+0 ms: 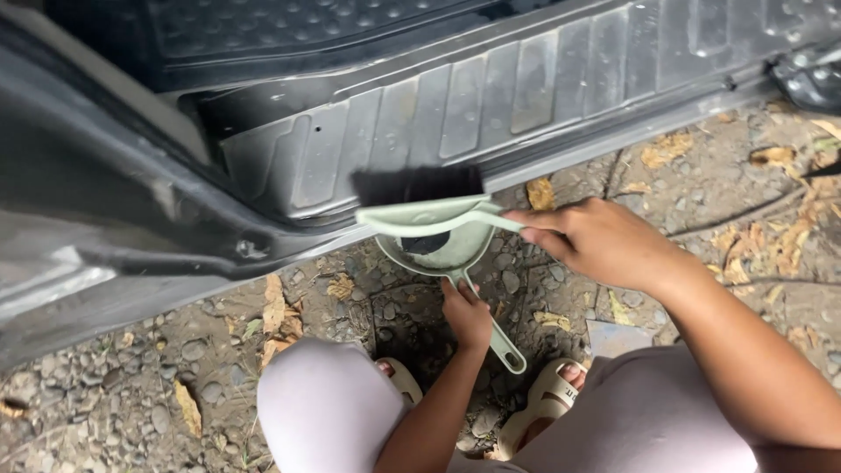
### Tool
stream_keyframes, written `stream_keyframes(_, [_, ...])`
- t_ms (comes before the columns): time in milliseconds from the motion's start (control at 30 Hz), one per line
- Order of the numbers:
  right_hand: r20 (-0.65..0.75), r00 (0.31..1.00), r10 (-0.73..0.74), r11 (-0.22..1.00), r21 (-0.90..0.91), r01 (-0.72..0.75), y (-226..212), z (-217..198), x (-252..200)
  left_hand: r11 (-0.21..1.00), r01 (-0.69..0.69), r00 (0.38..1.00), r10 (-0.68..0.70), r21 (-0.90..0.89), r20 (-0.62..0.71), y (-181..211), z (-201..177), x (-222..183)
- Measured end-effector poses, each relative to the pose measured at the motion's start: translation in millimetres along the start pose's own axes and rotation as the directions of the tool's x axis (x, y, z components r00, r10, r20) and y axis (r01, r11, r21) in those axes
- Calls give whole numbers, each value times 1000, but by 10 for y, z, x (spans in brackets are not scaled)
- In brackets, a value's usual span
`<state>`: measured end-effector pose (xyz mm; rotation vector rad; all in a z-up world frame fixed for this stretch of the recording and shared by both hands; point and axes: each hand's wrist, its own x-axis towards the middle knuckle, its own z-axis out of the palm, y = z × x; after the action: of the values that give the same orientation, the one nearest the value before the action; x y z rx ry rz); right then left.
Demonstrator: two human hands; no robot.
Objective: Sweeping dirt and debris from a car's door sill and interior panels using a hand brush and dustpan.
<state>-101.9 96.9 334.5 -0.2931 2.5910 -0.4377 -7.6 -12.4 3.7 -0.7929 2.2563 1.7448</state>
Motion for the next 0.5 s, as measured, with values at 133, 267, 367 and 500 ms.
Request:
stream_keyframes(133, [23,999,-25,999,29,25,4,-90,-36,1000,10,1000,-10,-1,15,-44,-9,14])
stream_keyframes(267, [-4,999,-37,999,5,37,44,-89,-53,1000,6,1000,-6,-12,22,16,-1,-39])
stream_keyframes(367, [-27,997,-68,998,-12,68,76,-81,-64,1000,7,1000,-7,-3,14,-22,29,-17])
stream_keyframes(500, [-77,995,-67,998,3,67,94,-120,-116,1000,19,1000,-19,-3,15,20,7,-32])
